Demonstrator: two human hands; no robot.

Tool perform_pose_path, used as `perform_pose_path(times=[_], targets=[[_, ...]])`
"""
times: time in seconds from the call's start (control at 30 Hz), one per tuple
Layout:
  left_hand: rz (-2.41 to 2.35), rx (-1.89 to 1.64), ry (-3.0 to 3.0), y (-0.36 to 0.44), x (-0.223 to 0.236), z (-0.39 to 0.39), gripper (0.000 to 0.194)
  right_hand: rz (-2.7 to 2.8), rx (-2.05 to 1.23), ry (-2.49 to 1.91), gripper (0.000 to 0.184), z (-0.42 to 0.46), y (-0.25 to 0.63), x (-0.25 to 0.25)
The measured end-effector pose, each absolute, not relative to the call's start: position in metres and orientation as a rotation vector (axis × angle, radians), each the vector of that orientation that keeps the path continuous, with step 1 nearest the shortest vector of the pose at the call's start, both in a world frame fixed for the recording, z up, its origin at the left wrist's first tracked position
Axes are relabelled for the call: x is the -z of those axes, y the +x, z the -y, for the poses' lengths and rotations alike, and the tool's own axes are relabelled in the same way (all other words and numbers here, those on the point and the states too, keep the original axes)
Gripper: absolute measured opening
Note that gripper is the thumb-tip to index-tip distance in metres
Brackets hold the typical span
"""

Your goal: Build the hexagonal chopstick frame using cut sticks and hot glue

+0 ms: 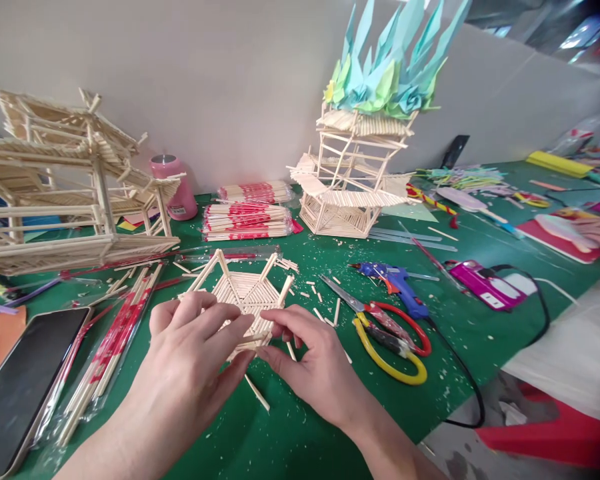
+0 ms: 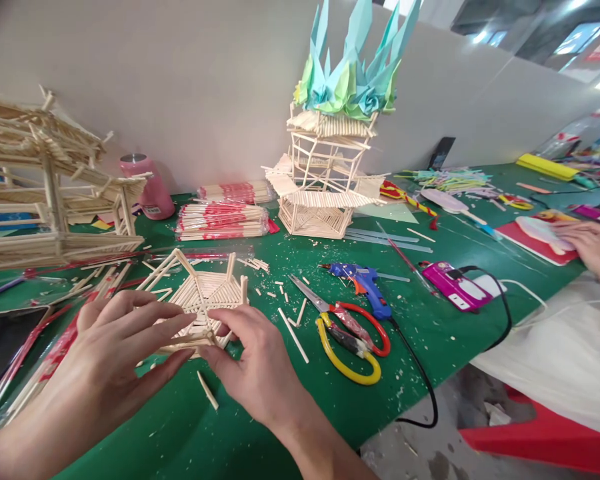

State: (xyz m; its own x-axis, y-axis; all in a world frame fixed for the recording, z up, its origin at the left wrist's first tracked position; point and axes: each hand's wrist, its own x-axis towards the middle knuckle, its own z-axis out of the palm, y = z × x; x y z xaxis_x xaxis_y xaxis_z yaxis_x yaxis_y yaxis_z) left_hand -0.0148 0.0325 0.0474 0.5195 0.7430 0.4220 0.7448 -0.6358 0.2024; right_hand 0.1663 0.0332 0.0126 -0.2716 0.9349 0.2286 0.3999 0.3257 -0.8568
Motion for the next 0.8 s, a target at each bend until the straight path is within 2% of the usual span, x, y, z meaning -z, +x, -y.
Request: perform_pose_path(times=[0.1,0.23,0.8], targets=[[1.379,0.792,-2.676,-0.019,-0.045,-0.028,0.02,1.823,-0.873,-1.177,0.024,-0.033,0.168,-0.016],[1.465,0.831,-2.636,-0.019,-0.042,-0.025,0.015,1.838,-0.876,-1.156,0.016,-0.034,0.167,-0.022],[1.46,0.929,-2.742,-0.005,-0.041,-0.031,0.017,1.866,-0.852,-1.151,0.012,-0.037,0.163,-0.023]])
